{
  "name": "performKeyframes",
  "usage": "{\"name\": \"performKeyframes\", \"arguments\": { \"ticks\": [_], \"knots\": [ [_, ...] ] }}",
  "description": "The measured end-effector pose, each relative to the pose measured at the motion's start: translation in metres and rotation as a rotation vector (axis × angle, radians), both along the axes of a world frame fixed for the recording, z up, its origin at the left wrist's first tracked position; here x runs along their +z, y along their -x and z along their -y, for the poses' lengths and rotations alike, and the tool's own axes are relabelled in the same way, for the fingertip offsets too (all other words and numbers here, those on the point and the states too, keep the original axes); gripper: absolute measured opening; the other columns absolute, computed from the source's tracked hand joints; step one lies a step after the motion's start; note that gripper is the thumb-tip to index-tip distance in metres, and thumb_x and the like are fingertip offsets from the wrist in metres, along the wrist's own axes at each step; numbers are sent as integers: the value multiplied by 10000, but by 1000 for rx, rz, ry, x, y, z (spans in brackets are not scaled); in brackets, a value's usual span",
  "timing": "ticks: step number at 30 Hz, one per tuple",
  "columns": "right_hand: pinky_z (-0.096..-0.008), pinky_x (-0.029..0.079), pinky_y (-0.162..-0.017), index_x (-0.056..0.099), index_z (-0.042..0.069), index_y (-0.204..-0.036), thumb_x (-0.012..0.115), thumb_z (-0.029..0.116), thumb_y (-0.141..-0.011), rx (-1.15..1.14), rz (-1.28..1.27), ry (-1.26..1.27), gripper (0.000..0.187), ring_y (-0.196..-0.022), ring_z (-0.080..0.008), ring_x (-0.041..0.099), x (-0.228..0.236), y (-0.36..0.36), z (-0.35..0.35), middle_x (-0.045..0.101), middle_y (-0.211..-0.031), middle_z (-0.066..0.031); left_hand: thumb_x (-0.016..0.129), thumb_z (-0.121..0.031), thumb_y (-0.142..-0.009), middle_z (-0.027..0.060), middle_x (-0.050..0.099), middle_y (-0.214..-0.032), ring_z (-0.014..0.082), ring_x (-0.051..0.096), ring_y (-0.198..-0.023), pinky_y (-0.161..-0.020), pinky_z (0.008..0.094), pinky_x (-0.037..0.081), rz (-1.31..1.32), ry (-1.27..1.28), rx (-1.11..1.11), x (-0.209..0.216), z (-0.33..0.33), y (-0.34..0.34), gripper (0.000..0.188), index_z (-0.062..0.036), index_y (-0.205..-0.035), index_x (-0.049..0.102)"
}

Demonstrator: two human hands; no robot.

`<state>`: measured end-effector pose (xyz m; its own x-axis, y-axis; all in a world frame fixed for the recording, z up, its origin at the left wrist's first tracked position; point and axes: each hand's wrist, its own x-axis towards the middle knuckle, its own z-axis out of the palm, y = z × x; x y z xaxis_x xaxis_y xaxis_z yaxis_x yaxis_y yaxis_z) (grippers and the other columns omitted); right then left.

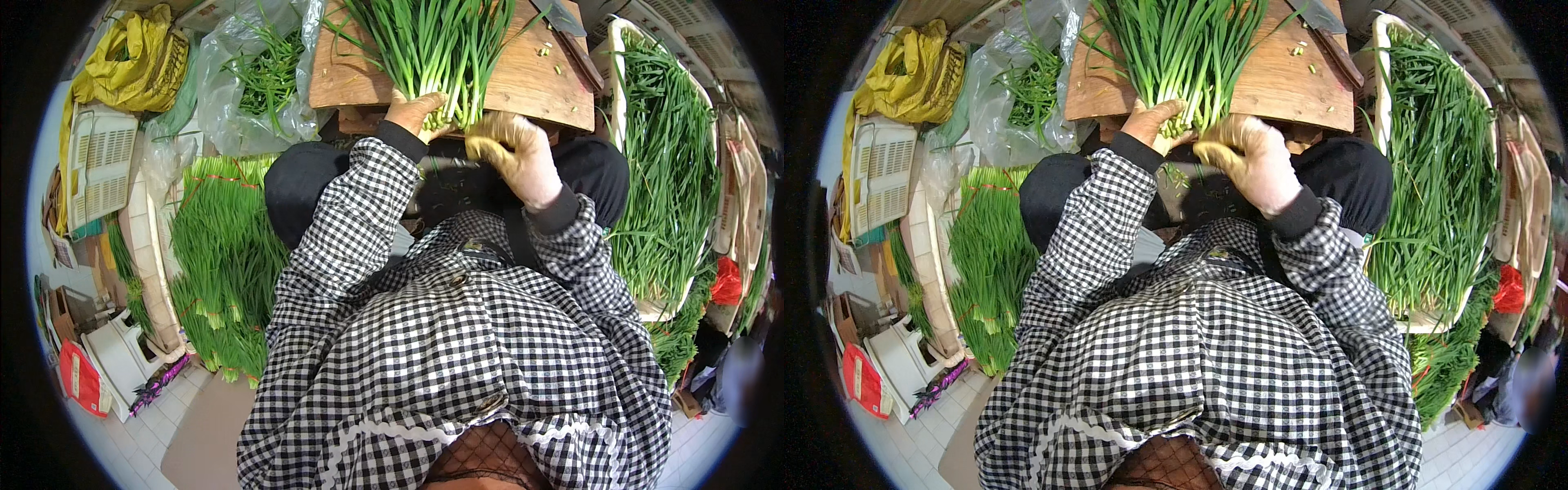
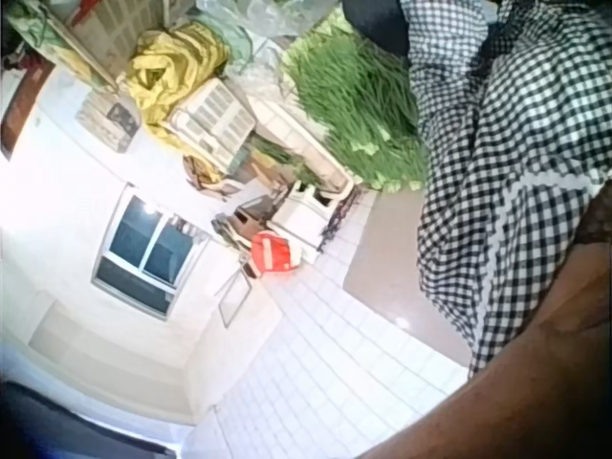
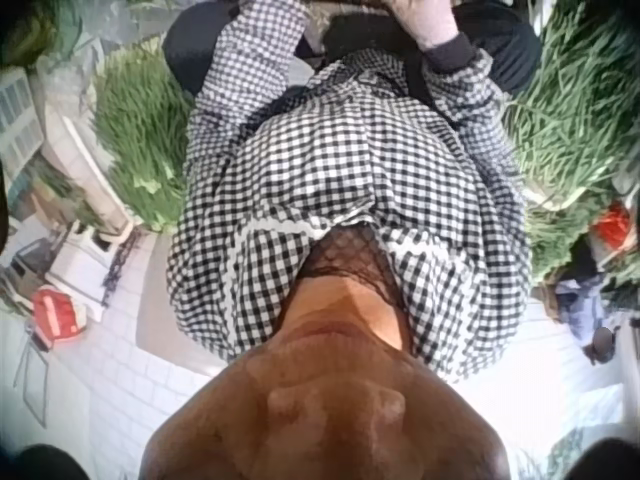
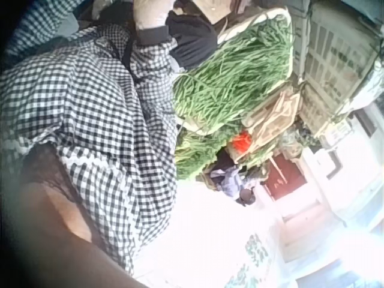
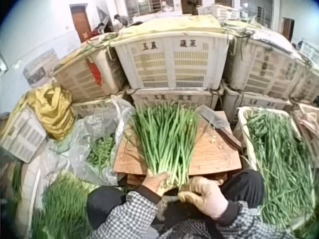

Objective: The person trims the ends of green onions using a knife on a wooden cutting board, then bundles them with rubber bands and places them into a white basket. The person repeats this process for multiple bunches of green onions.

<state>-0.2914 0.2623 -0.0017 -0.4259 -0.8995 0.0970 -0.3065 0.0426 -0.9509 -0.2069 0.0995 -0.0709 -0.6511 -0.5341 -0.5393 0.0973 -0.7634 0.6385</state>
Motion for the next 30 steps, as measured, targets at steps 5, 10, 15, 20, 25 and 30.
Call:
{"name": "performKeyframes", "arguments": {
  "ticks": [5,10,15,20,25,30],
  "knots": [
    [-328,488,-755,652,79,-958,733,120,-703,-134,-585,-18,270,-873,-241,606,-3,-2,40,604,-957,-95,631,-16,-814,149,520,-1133,265,583,-950,-657,444,577,-182,-21,-88,-13,9,-5,484,-103,-1205,360],
    [-349,501,-711,658,122,-1008,733,146,-694,-194,-649,-95,324,-859,-276,602,-21,5,40,583,-961,-114,578,-52,-863,102,599,-1020,271,619,-873,-720,474,538,26,16,-45,23,-3,-4,308,-75,-1152,473],
    [-366,500,-707,667,104,-956,717,174,-689,-135,-694,-179,280,-843,-285,599,-7,-6,51,578,-915,-117,573,-79,-871,89,617,-967,244,619,-854,-715,448,540,-247,-7,-46,-10,8,-2,200,-58,-1067,539],
    [-374,489,-704,674,81,-856,697,129,-689,-60,-590,-187,175,-839,-289,589,-17,-5,54,579,-877,-123,639,-192,-841,107,603,-971,238,594,-929,-796,394,512,-205,-91,-34,2,5,-4,292,-56,-1083,549],
    [-315,487,-725,672,58,-768,698,35,-696,227,-115,-95,80,-771,-196,598,-6,-1,26,605,-795,-80,619,-249,-858,114,612,-1085,255,590,-999,-847,473,485,-207,-88,-137,6,14,-5,324,-92,-1133,549],
    [-291,480,-730,666,49,-786,708,-4,-693,717,115,-136,115,-757,-159,591,19,-10,9,628,-780,-32,632,-248,-847,100,643,-1026,242,642,-898,-659,439,572,-241,-47,-307,17,15,-10,321,-118,-1129,549]
  ]
}}
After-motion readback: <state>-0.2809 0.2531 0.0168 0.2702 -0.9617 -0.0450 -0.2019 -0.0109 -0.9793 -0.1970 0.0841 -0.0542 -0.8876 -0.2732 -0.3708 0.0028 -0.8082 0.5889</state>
